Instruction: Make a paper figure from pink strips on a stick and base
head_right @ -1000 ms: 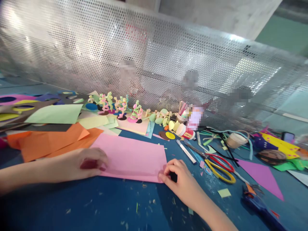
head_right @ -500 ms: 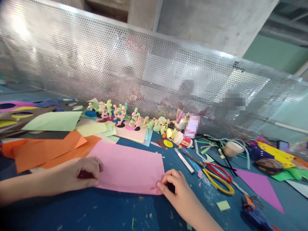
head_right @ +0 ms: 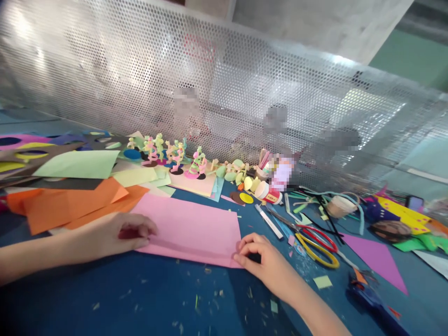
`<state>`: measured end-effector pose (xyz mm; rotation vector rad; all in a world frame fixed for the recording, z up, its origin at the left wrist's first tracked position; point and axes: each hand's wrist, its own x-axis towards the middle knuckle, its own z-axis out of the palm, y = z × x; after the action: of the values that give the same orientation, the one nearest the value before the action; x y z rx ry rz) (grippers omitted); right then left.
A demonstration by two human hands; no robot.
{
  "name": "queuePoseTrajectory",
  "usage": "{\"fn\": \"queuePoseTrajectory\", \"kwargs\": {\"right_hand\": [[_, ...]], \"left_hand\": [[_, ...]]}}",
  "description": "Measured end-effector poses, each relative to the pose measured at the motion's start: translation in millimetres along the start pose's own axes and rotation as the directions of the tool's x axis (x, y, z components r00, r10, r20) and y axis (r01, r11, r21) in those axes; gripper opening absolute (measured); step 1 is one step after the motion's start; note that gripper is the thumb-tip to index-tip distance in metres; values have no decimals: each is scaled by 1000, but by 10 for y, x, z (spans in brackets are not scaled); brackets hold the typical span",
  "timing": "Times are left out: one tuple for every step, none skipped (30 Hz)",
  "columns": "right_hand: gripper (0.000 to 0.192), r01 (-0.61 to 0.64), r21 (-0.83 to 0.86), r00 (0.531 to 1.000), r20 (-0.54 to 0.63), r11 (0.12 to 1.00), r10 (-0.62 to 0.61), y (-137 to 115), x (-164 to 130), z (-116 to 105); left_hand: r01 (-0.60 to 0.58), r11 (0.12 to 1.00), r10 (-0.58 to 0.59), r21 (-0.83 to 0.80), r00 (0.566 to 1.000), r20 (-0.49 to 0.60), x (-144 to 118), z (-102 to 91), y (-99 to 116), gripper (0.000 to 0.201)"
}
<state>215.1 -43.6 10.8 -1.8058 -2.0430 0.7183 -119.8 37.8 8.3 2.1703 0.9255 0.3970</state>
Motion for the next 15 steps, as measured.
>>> {"fn": "queuePoseTrajectory", "kwargs": {"right_hand": [[26, -6, -5, 1000, -8, 1000, 6, -3, 1, 1], [26, -11, -14, 1000, -21, 1000, 10, -8, 1, 5], [26, -14, -24, 999, -33, 1000, 14, -14, 2, 10], [26, -19, -34, 999, -45, 999, 17, -19, 2, 15], [26, -23, -43, 998, -57, 999, 21, -23, 2, 19], [26, -26, -50, 998, -66, 998, 23, -25, 2, 23], [26, -27, -56, 997, -75, 998, 23, -27, 1, 26], [27, -27, -61, 996, -82, 998, 22, -27, 0, 29], [26, -26, -66, 996, -86, 998, 20, -26, -1, 31], [26, -25, -69, 996, -87, 997, 19, -26, -3, 33], [26, -24, -73, 996, -88, 997, 18, -25, -5, 35], [25, -26, -76, 996, -90, 997, 19, -25, -7, 38], [25, -27, -79, 996, -92, 997, 19, -24, -9, 41], [25, -27, -82, 995, -94, 996, 19, -23, -11, 44], [25, -26, -86, 995, -97, 996, 18, -22, -12, 46]], "left_hand": [[1, 1000, -1, 1, 1000, -2, 5, 5, -9, 22], [4, 1000, -4, 4, 1000, -6, 10, 12, -21, 22], [6, 1000, -6, 10, 1000, -10, 15, 21, -35, 22], [8, 1000, -8, 17, 1000, -16, 18, 31, -48, 23], [8, 1000, -7, 29, 1000, -20, 20, 41, -60, 23], [4, 999, -3, 43, 1000, -20, 21, 49, -70, 24], [-1, 998, 2, 62, 1000, -22, 21, 53, -75, 24], [-5, 996, 7, 85, 1000, -23, 20, 54, -76, 24], [-7, 994, 10, 112, 1000, -24, 17, 51, -72, 24], [-7, 990, 11, 140, 1000, -28, 13, 45, -65, 24], [-3, 986, 8, 168, 999, -31, 9, 36, -55, 24], [0, 981, 7, 194, 999, -35, 4, 25, -44, 25], [0, 976, 9, 217, 999, -40, 0, 15, -33, 25], [-3, 972, 14, 236, 999, -44, -4, 6, -23, 26], [-9, 967, 28, 256, 997, -71, -7, -1, -16, 26]]}}
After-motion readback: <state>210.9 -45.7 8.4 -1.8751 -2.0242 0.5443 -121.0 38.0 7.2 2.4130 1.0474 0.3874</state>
